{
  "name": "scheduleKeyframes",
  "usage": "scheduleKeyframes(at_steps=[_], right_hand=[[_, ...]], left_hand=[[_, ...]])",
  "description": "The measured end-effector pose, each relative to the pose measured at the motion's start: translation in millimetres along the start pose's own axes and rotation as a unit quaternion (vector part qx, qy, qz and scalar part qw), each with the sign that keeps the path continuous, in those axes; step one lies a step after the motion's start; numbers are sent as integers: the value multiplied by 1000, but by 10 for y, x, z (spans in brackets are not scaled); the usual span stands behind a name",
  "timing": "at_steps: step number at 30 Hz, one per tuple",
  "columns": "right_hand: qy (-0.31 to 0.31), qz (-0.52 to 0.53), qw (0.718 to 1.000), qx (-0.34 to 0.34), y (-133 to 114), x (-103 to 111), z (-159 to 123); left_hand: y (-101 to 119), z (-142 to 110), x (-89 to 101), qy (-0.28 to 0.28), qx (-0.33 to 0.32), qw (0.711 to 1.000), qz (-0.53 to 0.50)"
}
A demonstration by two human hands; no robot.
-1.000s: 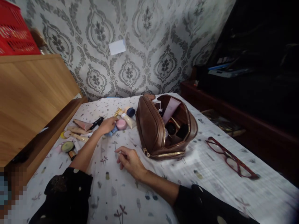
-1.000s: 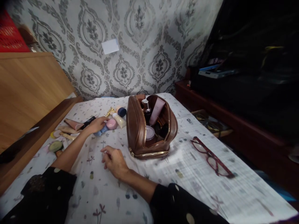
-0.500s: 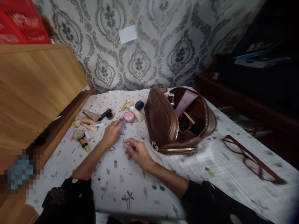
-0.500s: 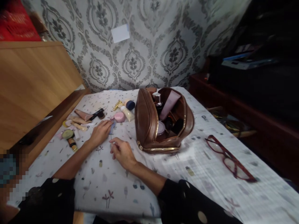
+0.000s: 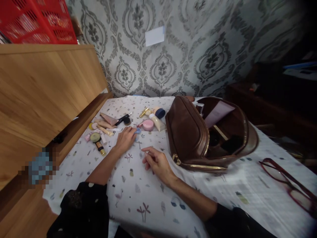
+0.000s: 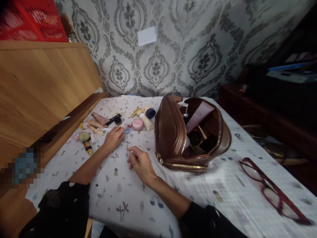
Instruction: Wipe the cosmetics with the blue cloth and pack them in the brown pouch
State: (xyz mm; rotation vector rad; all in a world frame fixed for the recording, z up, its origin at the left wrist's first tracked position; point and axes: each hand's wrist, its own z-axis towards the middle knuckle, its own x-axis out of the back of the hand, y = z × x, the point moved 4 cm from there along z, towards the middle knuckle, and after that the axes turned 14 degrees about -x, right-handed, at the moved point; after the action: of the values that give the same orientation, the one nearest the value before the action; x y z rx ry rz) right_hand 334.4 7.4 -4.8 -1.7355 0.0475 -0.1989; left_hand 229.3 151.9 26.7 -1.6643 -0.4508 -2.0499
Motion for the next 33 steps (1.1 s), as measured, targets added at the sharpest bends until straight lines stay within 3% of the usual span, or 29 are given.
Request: scheduleKeyframes(at_steps=[13, 22, 26, 33], right_hand=[[-14, 1, 1000, -2, 16, -1, 0], [-9, -5, 1000, -3, 12, -17, 2], [-11, 1, 1000, -4, 12, -26, -12], [-16, 12, 1000, -14, -4, -31, -33]], left_hand=[[40, 10, -8, 27, -9, 1000, 5], [28, 45, -5, 15, 59, 998, -29], [-94, 277, 40, 22, 93, 995, -34], [-346, 982, 23, 8, 121, 992, -25]])
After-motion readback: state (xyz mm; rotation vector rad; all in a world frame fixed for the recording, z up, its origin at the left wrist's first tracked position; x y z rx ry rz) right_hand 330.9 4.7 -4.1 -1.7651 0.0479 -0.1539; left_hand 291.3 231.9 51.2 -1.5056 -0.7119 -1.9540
